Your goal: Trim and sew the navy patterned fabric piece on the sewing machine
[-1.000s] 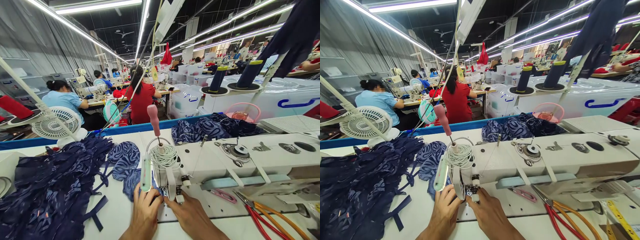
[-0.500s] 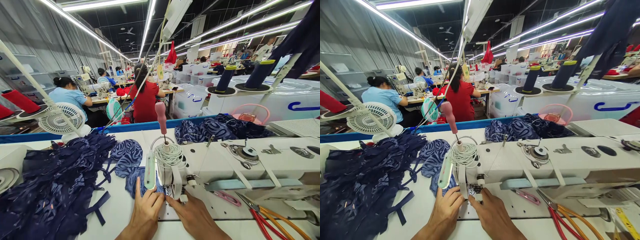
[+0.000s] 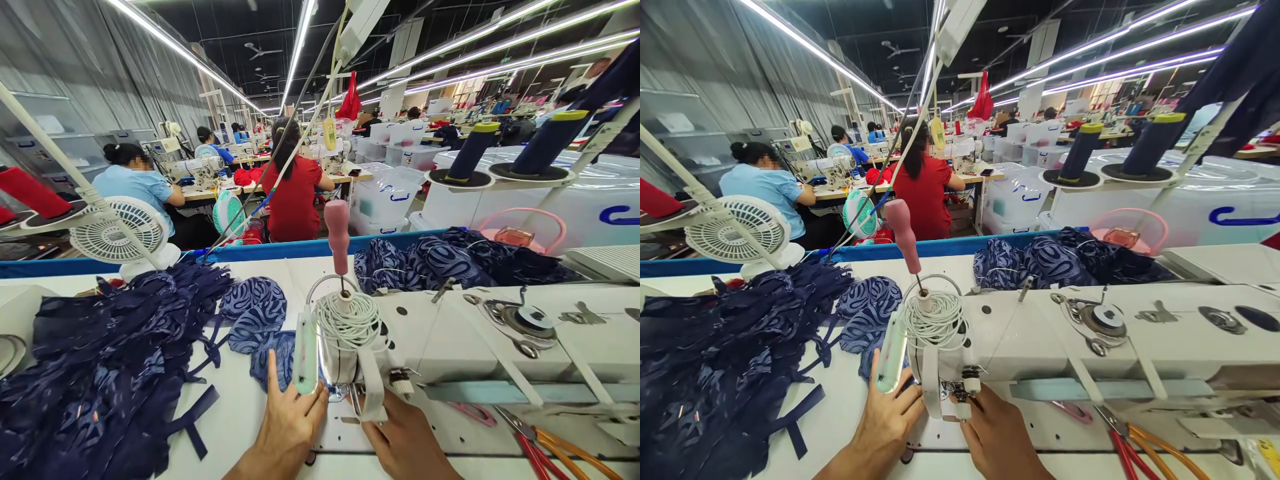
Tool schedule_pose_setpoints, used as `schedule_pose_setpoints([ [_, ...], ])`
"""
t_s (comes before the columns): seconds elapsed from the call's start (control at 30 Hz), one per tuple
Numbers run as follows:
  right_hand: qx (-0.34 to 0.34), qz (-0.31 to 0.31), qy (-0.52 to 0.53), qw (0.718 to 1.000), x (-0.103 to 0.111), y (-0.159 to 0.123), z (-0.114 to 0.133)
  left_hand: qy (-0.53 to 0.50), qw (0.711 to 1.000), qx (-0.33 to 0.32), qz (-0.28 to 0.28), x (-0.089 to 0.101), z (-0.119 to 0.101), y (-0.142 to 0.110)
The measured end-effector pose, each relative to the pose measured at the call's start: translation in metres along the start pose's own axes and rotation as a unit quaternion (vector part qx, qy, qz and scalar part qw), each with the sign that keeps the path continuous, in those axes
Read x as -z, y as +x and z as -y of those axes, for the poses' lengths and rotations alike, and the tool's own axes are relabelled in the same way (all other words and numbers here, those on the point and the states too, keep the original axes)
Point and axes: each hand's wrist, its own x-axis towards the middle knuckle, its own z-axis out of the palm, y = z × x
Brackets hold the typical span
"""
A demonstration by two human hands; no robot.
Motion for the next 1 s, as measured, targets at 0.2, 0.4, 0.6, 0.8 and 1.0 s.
schedule_pose_setpoints([
  [0.2,0.008,0.016,-0.004,1.000,0.000,0.000,-0.001,-0.004,1.000,0.020,0.003,-0.002,0.006,0.000],
  [0.4,-0.025,0.064,-0.020,0.997,0.002,-0.004,-0.001,0.022,0.994,0.069,0.088,0.001,0.011,-0.003],
  [0.6,-0.022,0.083,-0.019,0.996,0.000,-0.008,-0.004,-0.010,0.989,0.059,0.136,0.006,0.020,-0.003],
  [0.8,-0.010,0.064,-0.009,0.998,0.000,-0.008,-0.002,-0.030,0.972,0.148,0.180,0.007,0.015,0.004],
  [1.0,-0.007,0.011,0.017,1.000,0.005,-0.002,0.001,-0.006,0.983,0.125,0.133,0.005,0.012,0.006],
])
